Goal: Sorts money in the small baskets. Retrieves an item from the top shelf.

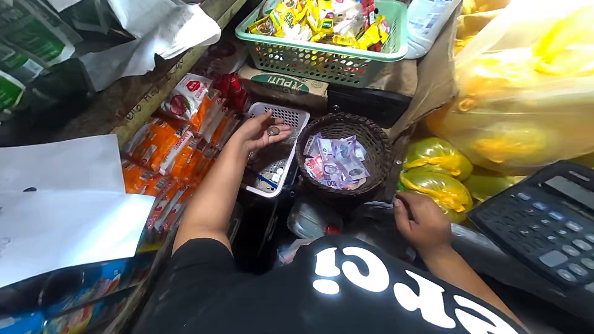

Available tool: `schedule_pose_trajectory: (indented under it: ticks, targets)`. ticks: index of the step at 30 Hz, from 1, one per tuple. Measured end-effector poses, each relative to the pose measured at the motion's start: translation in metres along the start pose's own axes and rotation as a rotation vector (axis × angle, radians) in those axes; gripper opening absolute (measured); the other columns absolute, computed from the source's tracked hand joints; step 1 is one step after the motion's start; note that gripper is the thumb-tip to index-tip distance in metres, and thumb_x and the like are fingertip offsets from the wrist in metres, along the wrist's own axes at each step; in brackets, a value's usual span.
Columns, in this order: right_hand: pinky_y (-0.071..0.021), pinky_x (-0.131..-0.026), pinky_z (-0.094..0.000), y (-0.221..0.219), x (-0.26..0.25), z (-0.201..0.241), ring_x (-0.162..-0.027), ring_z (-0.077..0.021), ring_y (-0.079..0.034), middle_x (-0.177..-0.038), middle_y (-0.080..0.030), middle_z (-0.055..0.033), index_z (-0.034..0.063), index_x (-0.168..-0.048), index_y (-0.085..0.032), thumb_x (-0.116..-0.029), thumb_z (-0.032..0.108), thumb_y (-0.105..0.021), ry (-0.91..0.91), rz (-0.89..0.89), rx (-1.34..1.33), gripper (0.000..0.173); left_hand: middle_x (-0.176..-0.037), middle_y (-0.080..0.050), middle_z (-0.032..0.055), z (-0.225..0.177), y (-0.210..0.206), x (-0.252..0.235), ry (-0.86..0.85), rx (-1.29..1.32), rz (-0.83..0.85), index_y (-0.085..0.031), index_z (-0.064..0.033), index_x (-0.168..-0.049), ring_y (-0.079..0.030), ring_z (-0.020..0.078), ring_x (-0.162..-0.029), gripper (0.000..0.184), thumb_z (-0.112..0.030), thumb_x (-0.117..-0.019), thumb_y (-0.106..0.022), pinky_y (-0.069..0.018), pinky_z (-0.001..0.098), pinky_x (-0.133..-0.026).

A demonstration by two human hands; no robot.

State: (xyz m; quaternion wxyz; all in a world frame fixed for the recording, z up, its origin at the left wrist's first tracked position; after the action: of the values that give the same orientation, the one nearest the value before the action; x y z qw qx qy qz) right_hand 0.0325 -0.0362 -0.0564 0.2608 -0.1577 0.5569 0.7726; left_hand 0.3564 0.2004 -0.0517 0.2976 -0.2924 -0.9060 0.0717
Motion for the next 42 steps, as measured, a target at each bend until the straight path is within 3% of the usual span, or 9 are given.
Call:
schedule_pose_trajectory:
  ticks: [2,6,9,14,18,23,33,39,42]
  targets:
    - [-0.0586,-0.083,-0.0459,-0.011,0.010,-0.014,-0.091,-0.0391,-0.073,-0.097,-0.074,-0.0243,-0.0056,-0.108,-0.071,-0.1053,0.025,-0.046,0.065,-0.084,0.034,0.040,-0.117,-0.069,0.0206,0.003,-0.003,0.009,-0.008,0.052,0.046,-0.045,0.0019,-0.138,-0.071,0.0305,-0.106,0.057,-0.044,-0.1123,-0.021,-0.0586,0.0425,-0.094]
    - [-0.0580,-0.084,-0.0446,-0.012,0.011,-0.014,-0.092,-0.0389,-0.073,-0.097,-0.074,-0.0247,-0.0060,-0.108,-0.071,-0.1047,0.025,-0.046,0.073,-0.094,0.039,0.040,-0.134,-0.061,0.0235,0.006,-0.010,0.026,-0.055,-0.001,0.128,-0.022,-0.0029,-0.157,-0.069,0.0302,-0.113,0.056,0.003,-0.1017,-0.030,-0.0563,0.0414,-0.100]
    - [-0.0576,-0.084,-0.0438,-0.011,0.011,-0.012,-0.091,-0.0387,-0.072,-0.096,-0.073,-0.0249,-0.0057,-0.108,-0.071,-0.1051,0.025,-0.046,0.086,-0.096,0.039,0.039,-0.127,-0.066,0.0204,0.011,-0.010,0.031,-0.046,0.004,0.101,-0.025,-0.0068,-0.157,-0.072,0.0283,-0.108,0.052,0.001,-0.1061,-0.037,-0.0591,0.0395,-0.095]
    - [-0.0572,-0.085,-0.0435,-0.010,0.011,-0.012,-0.093,-0.0388,-0.072,-0.098,-0.073,-0.0251,-0.0062,-0.110,-0.070,-0.1053,0.025,-0.047,0.082,-0.080,0.049,0.039,-0.116,-0.070,0.0181,0.014,-0.008,0.033,-0.011,0.085,0.071,-0.041,-0.0024,-0.143,-0.073,0.0279,-0.102,0.048,-0.037,-0.1130,-0.029,-0.0611,0.0406,-0.088]
    - [-0.0568,-0.087,-0.0441,-0.009,0.011,-0.013,-0.094,-0.0397,-0.072,-0.099,-0.073,-0.0257,-0.0067,-0.111,-0.070,-0.1051,0.025,-0.047,0.076,-0.061,0.031,0.039,-0.084,-0.062,-0.0015,0.008,0.020,0.032,-0.089,-0.387,-0.121,-0.061,-0.0050,-0.109,-0.057,0.0028,-0.064,0.018,-0.018,-0.1079,-0.049,-0.0490,0.0182,-0.058]
    - [-0.0562,-0.088,-0.0428,-0.007,0.010,-0.014,-0.094,-0.0391,-0.071,-0.099,-0.073,-0.0254,-0.0069,-0.111,-0.070,-0.1051,0.026,-0.047,0.067,-0.040,-0.011,0.040,-0.112,-0.066,0.0313,0.031,0.065,0.019,0.168,-1.338,-0.352,-0.067,0.0084,-0.112,-0.064,0.0459,-0.109,0.038,-0.026,-0.0945,-0.071,-0.0484,0.0664,-0.094]
    - [-0.0542,-0.091,-0.0235,0.031,-0.003,-0.029,-0.106,-0.0153,-0.065,-0.116,-0.065,-0.0234,-0.0104,-0.122,-0.064,-0.1057,0.028,-0.048,-0.178,-0.007,-0.454,0.044,-0.107,-0.067,0.0293,0.048,0.067,-0.001,0.251,-1.399,-0.251,-0.068,0.0089,-0.109,-0.065,0.0430,-0.101,0.031,-0.019,-0.0956,-0.070,-0.0502,0.0634,-0.090]
    - [-0.0593,-0.092,-0.0403,0.044,-0.044,-0.018,-0.107,-0.0211,-0.069,-0.119,-0.066,-0.0122,-0.0053,-0.129,-0.055,-0.1115,0.021,-0.032,-0.840,0.231,-1.348,0.039,-0.084,-0.065,0.0065,-0.028,-0.142,0.065,-0.328,-1.278,0.082,-0.069,-0.0033,-0.098,-0.058,0.0162,-0.076,0.018,-0.021,-0.0959,-0.073,-0.0501,0.0417,-0.074]
    - [-0.0569,-0.094,-0.0411,0.042,-0.058,-0.015,-0.106,-0.0237,-0.069,-0.118,-0.066,-0.0149,-0.0045,-0.134,-0.050,-0.1142,0.033,-0.021,-1.038,0.262,-1.688,0.052,-0.106,-0.067,0.0134,-0.012,-0.288,0.082,-0.507,-1.486,0.464,-0.072,-0.0037,-0.106,-0.065,0.0244,-0.097,0.021,-0.022,-0.0956,-0.071,-0.0532,0.0461,-0.089]
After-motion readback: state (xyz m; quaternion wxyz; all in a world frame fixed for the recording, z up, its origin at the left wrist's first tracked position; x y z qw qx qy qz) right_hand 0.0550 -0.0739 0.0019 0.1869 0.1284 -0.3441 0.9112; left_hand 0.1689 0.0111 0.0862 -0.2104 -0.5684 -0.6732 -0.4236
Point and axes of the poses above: each hand's wrist, its own x-axis away from the middle knuckle, its own y-axis out of the back of the hand, z = x × y, the point moved 7 cm from there along -x, towards the middle knuckle
